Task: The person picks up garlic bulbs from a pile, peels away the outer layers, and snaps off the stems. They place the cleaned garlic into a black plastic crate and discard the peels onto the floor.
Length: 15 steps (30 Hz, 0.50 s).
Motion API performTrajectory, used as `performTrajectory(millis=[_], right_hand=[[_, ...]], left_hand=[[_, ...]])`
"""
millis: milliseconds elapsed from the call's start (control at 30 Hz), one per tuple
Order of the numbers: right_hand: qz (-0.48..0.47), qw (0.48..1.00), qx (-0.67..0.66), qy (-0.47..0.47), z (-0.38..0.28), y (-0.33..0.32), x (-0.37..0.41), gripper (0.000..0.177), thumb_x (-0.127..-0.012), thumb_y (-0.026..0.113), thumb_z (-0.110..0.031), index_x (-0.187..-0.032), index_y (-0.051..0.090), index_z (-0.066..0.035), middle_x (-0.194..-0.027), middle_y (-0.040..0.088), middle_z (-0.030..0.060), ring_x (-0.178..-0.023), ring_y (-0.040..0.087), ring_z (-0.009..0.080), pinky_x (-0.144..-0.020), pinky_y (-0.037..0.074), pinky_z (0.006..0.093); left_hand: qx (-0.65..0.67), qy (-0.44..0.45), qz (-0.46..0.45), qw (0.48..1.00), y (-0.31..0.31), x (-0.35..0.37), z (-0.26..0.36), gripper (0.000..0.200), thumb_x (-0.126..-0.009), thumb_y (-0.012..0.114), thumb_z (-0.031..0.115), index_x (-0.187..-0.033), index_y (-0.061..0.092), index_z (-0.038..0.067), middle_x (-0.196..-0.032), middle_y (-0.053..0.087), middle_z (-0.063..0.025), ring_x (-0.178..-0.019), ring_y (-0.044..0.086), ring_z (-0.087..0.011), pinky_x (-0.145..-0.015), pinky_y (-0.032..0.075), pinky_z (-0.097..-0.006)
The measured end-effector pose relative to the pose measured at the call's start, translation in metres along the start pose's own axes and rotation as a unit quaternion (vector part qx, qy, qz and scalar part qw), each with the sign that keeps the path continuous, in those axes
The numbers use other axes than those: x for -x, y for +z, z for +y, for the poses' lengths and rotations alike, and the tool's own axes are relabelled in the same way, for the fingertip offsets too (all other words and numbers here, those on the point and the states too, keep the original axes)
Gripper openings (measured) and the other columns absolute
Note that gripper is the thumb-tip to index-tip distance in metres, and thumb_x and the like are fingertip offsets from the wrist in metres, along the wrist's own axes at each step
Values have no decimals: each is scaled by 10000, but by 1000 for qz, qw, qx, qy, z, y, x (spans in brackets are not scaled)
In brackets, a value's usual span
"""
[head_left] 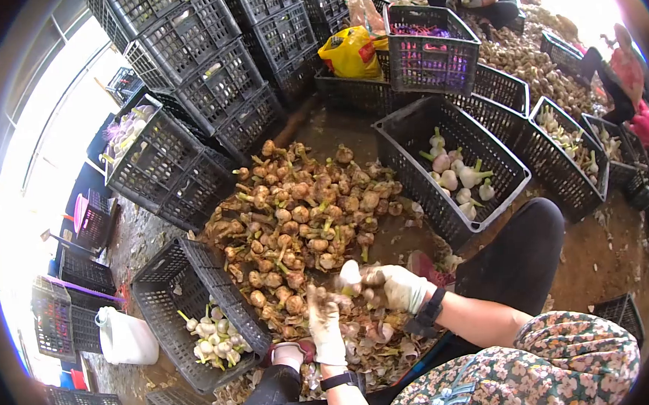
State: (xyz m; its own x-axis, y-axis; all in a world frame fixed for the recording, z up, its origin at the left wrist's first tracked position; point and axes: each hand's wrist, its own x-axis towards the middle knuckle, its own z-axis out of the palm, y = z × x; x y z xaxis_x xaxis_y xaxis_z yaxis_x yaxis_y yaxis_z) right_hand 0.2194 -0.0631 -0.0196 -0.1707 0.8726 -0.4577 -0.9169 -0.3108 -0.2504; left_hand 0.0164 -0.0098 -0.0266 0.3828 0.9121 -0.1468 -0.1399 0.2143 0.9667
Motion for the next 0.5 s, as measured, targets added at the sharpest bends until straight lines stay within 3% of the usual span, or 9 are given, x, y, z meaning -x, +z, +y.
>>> performTrajectory(millis=[33,67,133,200,233,300,333,433,500], right_hand=[[28,999,-2,30,13,6,5,203,-1009,482,-113,-1095,588,37,-899,628,76,-710,589,135,-659,526,246],[42,996,79,10,27,2,5,193,-1007,498,-127,-1064,620,12,-880,639,67,-680,587,133,-656,522,243],[-33,987,-51,149,26,9,12,177,-1007,522,-149,-1038,641,-22,-861,658,58,-608,568,109,-611,504,246],[-63,975,-93,189,31,6,13,171,-1008,527,-153,-1036,639,-27,-861,663,55,-589,561,99,-590,497,248],[-65,980,-51,180,32,-1,7,172,-1008,529,-155,-1034,638,-25,-847,662,52,-583,561,97,-570,492,255],[-67,983,-9,169,33,-3,5,172,-1008,532,-157,-1032,637,-23,-834,661,48,-578,562,95,-550,488,261],[-59,984,23,169,32,0,8,173,-1008,533,-157,-1038,636,-22,-838,662,47,-586,569,96,-541,489,265],[-53,983,86,155,23,7,12,168,-1003,544,-155,-1033,642,-23,-824,661,42,-605,591,111,-535,492,266],[-105,955,247,130,11,8,14,160,-1001,551,-152,-1007,648,-24,-788,657,37,-618,599,124,-545,493,256]], left_hand=[[-1,42,-7,999,8,-3,-2,622,-933,702,188,-1459,434,-10,-1411,537,-85,-1224,528,-164,-1055,409,-295],[6,-8,22,1000,6,-3,-7,521,-929,704,163,-1382,519,-16,-1327,596,-76,-1156,565,-158,-1020,436,-296],[16,-58,53,997,5,-6,-5,425,-925,706,139,-1306,605,-21,-1242,654,-68,-1088,602,-153,-985,464,-296],[-102,13,83,991,-1,-5,0,214,-916,698,84,-1097,707,-30,-1047,715,-56,-947,635,-145,-898,504,-306],[-103,12,83,991,-4,-7,0,214,-916,698,84,-1097,707,-30,-1047,715,-56,-947,635,-145,-898,504,-306],[-298,107,71,946,-7,-10,-2,115,-915,679,51,-990,704,-33,-983,712,-72,-898,630,-136,-835,510,-304],[-254,63,97,960,2,-7,3,92,-929,660,63,-941,689,-23,-900,706,-66,-821,624,-135,-771,509,-294],[-208,11,127,970,-10,-12,-15,99,-937,649,75,-943,687,-16,-870,707,-55,-786,626,-138,-745,508,-288],[-101,-49,180,977,-22,-15,-29,126,-939,659,95,-992,682,-17,-874,707,-49,-763,612,-133,-732,503,-278]])
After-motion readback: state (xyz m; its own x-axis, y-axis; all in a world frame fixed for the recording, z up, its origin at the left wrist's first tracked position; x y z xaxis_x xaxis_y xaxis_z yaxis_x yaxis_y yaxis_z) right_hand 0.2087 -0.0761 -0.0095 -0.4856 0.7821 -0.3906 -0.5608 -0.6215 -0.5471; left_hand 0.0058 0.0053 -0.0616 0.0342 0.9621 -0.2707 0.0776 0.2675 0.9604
